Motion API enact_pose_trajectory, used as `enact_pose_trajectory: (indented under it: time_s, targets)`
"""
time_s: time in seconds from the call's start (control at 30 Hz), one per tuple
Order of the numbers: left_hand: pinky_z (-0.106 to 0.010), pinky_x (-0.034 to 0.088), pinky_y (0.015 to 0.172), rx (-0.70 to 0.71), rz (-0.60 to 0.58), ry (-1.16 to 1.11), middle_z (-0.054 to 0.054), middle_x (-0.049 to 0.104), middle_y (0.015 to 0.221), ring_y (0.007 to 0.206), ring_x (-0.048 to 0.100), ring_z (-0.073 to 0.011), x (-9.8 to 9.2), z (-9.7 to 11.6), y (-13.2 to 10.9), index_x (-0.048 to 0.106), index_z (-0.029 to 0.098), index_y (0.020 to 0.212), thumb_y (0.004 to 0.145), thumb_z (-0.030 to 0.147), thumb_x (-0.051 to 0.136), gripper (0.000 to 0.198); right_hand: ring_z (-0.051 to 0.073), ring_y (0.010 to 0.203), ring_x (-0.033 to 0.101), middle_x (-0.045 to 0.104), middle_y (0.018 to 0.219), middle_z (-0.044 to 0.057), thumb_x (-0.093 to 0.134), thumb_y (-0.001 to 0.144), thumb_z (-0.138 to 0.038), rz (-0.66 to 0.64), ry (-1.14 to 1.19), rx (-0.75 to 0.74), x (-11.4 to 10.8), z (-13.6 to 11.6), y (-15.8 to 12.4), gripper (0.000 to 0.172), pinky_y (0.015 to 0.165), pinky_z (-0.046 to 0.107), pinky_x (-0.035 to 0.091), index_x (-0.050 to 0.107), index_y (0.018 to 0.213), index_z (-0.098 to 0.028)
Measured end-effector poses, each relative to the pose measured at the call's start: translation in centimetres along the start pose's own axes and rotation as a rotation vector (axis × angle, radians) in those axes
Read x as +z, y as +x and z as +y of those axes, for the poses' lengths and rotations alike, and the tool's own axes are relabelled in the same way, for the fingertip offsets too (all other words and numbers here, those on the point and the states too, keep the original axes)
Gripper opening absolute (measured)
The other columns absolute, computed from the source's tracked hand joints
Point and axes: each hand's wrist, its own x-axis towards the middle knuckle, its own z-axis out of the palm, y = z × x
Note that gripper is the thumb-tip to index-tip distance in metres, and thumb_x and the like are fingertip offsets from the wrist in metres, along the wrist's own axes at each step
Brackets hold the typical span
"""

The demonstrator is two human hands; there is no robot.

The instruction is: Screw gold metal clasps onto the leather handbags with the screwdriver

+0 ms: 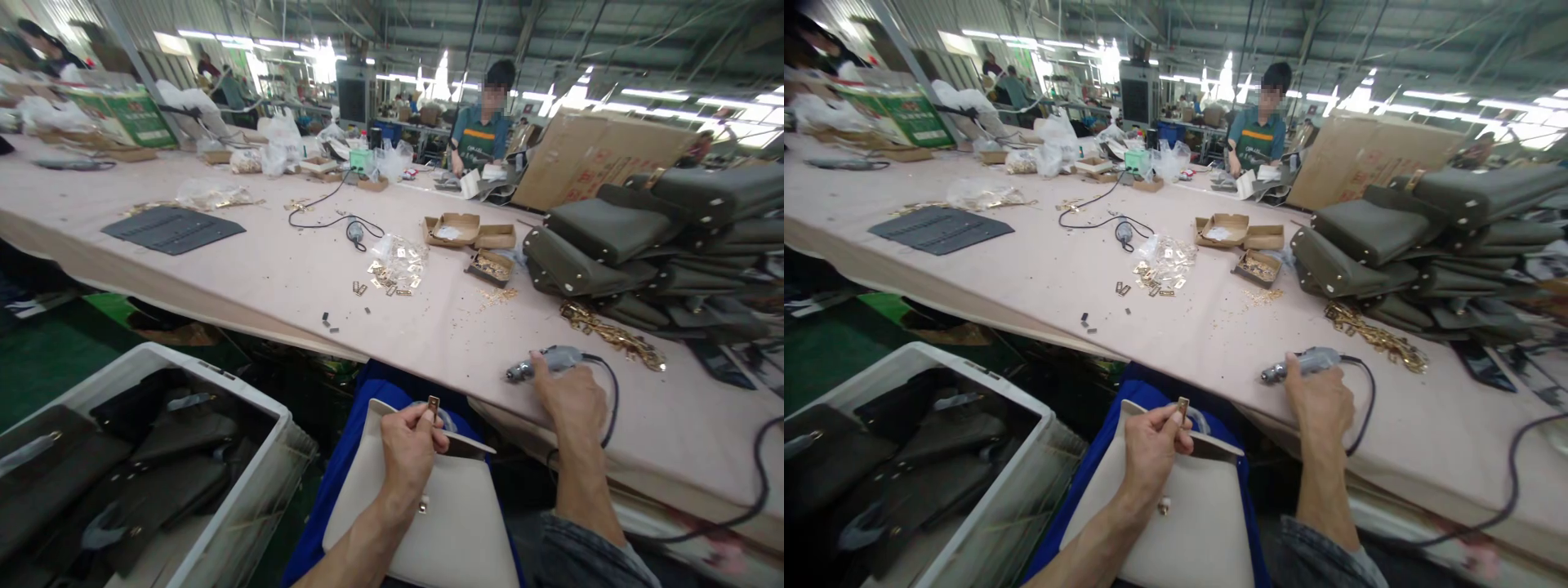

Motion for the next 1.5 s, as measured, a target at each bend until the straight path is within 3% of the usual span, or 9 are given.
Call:
enact_pose_trajectory:
  time_s: [0.13,0.27,0.37,0.73,0.97,1.17,1.27,1.37,1.5]
  targets:
    - [-0.025,0.050,0.048,0.007,0.000,0.000,-0.009,0.068,0.053,0.045,0.062,-0.0182,-0.1,0.3,0.0,0.074,0.009,0.075,0.087,0.036,0.061,0.033,0.038,0.084,0.069,0.071,0.086,0.019,0.061,0.093,-0.053,0.129,0.299,-0.219,-0.7,-2.6,-3.5,0.057,0.083,0.048,0.053,0.072,0.121,-0.005]
    - [-0.023,0.049,0.049,0.053,0.003,0.019,-0.008,0.070,0.058,0.049,0.063,-0.0180,-0.4,0.6,0.0,0.076,0.011,0.075,0.085,0.030,0.062,0.026,0.022,0.073,0.064,0.069,0.093,0.008,0.062,0.098,-0.038,-0.506,0.754,-0.912,-0.9,-4.8,-10.1,0.038,0.070,0.033,0.053,0.071,0.129,-0.019]
    - [-0.023,0.051,0.053,0.114,-0.007,0.042,-0.007,0.071,0.062,0.055,0.064,-0.0176,-0.6,0.7,0.0,0.077,0.012,0.072,0.084,0.025,0.062,0.023,0.022,0.085,0.065,0.067,0.099,0.008,0.058,0.102,-0.025,-0.621,0.897,-1.028,0.1,-5.0,-13.0,0.029,0.076,0.033,0.053,0.072,0.127,-0.023]
    - [-0.022,0.051,0.048,0.014,0.010,-0.072,-0.008,0.069,0.058,0.047,0.061,-0.0155,-0.4,-1.8,0.4,0.082,0.007,0.087,0.084,0.030,0.067,0.027,0.022,0.090,0.066,0.068,0.100,0.006,0.062,0.102,-0.020,-0.608,1.102,-0.932,2.5,-3.8,-13.3,0.026,0.079,0.034,0.053,0.077,0.123,-0.026]
    - [-0.021,0.046,0.046,0.016,-0.058,-0.079,-0.006,0.066,0.053,0.043,0.056,-0.0132,-0.9,-0.4,0.2,0.081,0.007,0.083,0.082,0.032,0.071,0.027,0.020,0.084,0.069,0.071,0.095,0.006,0.070,0.100,-0.030,-0.844,1.128,-0.955,2.2,-4.4,-10.7,0.019,0.077,0.031,0.055,0.081,0.114,-0.023]
    - [-0.021,0.044,0.045,0.003,-0.058,-0.105,-0.005,0.063,0.050,0.041,0.053,-0.0130,-0.9,0.2,0.6,0.080,0.006,0.086,0.078,0.041,0.076,0.036,0.019,0.075,0.067,0.070,0.086,0.004,0.068,0.102,-0.038,-0.724,1.092,-0.974,1.5,-4.5,-11.5,0.021,0.071,0.030,0.054,0.081,0.113,-0.025]
    - [-0.021,0.044,0.046,0.009,-0.070,-0.063,-0.007,0.065,0.052,0.043,0.054,-0.0141,-0.9,0.1,0.8,0.079,0.007,0.083,0.079,0.044,0.077,0.037,0.021,0.068,0.064,0.069,0.079,0.005,0.067,0.100,-0.045,-0.330,0.892,-0.778,0.2,-2.8,-9.3,0.030,0.067,0.031,0.052,0.078,0.114,-0.021]
    - [-0.021,0.043,0.046,0.022,-0.078,-0.033,-0.008,0.067,0.054,0.043,0.054,-0.0140,-0.8,-0.2,0.9,0.078,0.009,0.081,0.082,0.045,0.075,0.036,0.031,0.073,0.067,0.070,0.079,0.013,0.059,0.100,-0.056,0.179,0.491,-0.307,-0.9,-0.9,-4.3,0.047,0.076,0.041,0.053,0.076,0.112,-0.013]
    - [-0.021,0.043,0.046,0.013,-0.069,-0.008,-0.008,0.068,0.055,0.044,0.055,-0.0147,-0.7,-0.4,0.8,0.080,0.010,0.083,0.081,0.047,0.076,0.037,0.050,0.101,0.066,0.069,0.098,0.032,0.066,0.087,-0.069,0.024,0.179,0.062,0.0,-0.1,1.9,0.081,0.089,0.060,0.051,0.061,0.128,0.000]
